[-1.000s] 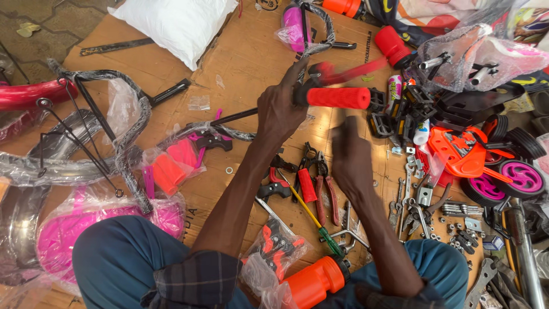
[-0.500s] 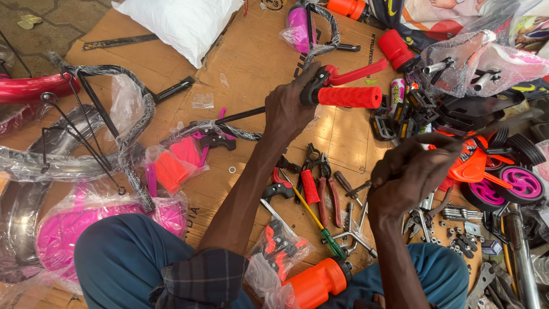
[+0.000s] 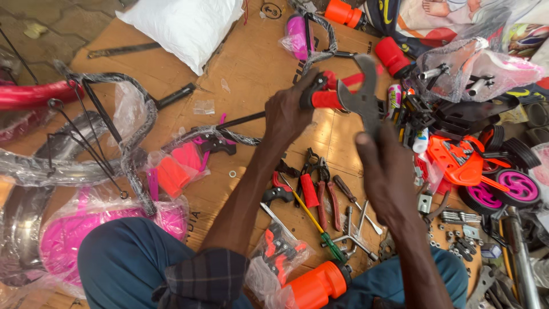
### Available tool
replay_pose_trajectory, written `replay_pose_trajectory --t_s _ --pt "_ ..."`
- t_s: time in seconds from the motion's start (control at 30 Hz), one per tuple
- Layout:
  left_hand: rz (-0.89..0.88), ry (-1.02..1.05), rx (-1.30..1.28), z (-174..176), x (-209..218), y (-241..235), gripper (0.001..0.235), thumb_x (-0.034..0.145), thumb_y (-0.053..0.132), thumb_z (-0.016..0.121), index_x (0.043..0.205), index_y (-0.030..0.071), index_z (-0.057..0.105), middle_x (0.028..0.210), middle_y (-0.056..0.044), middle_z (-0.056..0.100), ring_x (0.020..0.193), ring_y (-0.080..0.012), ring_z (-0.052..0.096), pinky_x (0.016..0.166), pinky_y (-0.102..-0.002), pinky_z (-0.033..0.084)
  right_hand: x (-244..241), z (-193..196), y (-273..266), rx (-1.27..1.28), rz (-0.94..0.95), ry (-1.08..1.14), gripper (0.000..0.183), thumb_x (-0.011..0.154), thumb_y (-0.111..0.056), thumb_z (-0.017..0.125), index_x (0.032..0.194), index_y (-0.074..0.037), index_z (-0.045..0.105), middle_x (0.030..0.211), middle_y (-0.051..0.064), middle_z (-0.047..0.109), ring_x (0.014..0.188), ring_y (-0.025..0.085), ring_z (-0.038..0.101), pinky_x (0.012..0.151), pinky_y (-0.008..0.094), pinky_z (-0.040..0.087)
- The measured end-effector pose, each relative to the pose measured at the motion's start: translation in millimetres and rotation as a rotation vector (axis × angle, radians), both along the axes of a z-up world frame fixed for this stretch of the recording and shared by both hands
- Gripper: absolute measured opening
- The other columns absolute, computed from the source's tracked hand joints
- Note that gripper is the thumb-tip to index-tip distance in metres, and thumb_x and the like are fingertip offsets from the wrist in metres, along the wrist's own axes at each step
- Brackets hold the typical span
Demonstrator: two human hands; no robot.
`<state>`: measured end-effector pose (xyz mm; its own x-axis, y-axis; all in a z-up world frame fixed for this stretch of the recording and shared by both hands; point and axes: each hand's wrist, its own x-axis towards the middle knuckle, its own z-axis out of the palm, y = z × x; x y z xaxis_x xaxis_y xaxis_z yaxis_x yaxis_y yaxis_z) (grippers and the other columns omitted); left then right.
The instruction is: The person sits on a cardboard sheet and assembles bicycle parts. They attach a pink plastic basket to a metal frame using a wrench, then handle a red plastic container and a black handlebar. They use a screwdriver to tighten a bolt on the handlebar and attach a red grip to the handlebar end.
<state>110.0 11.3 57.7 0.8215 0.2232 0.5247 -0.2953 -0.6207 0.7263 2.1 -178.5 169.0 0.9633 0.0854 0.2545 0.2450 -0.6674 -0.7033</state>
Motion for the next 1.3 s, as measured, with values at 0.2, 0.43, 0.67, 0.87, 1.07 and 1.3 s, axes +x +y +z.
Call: replay_pose_trajectory --t_s 0.2,0.43,0.67,0.87,1.07,1.3 --pt "-0.001 0.003 0.002 -3 -2 -1 0.064 0.087 0.019 0.07 0.149 0.027 0.054 0.09 -0.018 0.075 0.085 -0.0414 0.072 0.074 -0.055 0.054 -4 -1 8 0.0 -0.016 0.011 0.034 0.11 -0.035 0.05 0.105 -0.002 0.05 0.074 0.012 0.046 0.064 0.028 0.042 0.058 0.045 0.035" --pt "-0.157 0.16 -0.015 17 -5 11 0.072 0.086 0.03 0.078 0.149 0.017 0.046 0.089 -0.015 0.077 0.084 -0.0347 0.075 0.075 -0.05 0.056 -6 -23 -12 0.194 -0.072 0.25 0.037 0.105 -0.044 0.047 0.101 -0.007 0.048 0.069 0.006 0.043 0.06 0.019 0.043 0.053 0.045 0.039" --pt "-0.962 0.363 -0.511 44 -18 75 0.086 0.094 0.05 0.074 0.159 0.002 0.044 0.117 -0.009 0.077 0.097 -0.0164 0.072 0.09 -0.035 0.059 -26 -136 -61 -0.204 -0.107 0.451 0.041 0.098 -0.044 0.058 0.103 -0.003 0.058 0.071 0.019 0.065 0.062 0.033 0.062 0.06 0.051 0.049" --pt "-0.804 0.444 -0.351 62 -8 40 0.089 0.079 0.059 0.074 0.146 0.004 0.057 0.093 -0.012 0.077 0.068 -0.0177 0.069 0.067 -0.039 0.058 -37 -164 -79 -0.506 -0.075 0.305 0.038 0.09 -0.038 0.066 0.113 -0.007 0.068 0.088 0.023 0.072 0.083 0.045 0.067 0.071 0.055 0.051" --pt "-0.567 0.346 -0.219 51 15 -35 0.075 0.081 0.062 0.075 0.122 0.0 0.066 0.085 -0.01 0.08 0.077 -0.0173 0.078 0.067 -0.04 0.058 -54 -144 -66 -0.208 0.009 0.214 0.038 0.095 -0.031 0.064 0.123 -0.006 0.069 0.112 0.017 0.071 0.101 0.034 0.067 0.087 0.043 0.053" --pt "0.094 0.524 -0.327 50 29 -64 0.088 0.078 0.06 0.076 0.131 -0.003 0.043 0.098 -0.016 0.077 0.084 -0.0305 0.078 0.074 -0.044 0.058 -92 -96 -29 0.694 0.358 0.766 0.058 0.1 -0.048 0.042 0.144 -0.01 0.05 0.126 0.016 0.067 0.107 0.027 0.069 0.088 0.037 0.058"
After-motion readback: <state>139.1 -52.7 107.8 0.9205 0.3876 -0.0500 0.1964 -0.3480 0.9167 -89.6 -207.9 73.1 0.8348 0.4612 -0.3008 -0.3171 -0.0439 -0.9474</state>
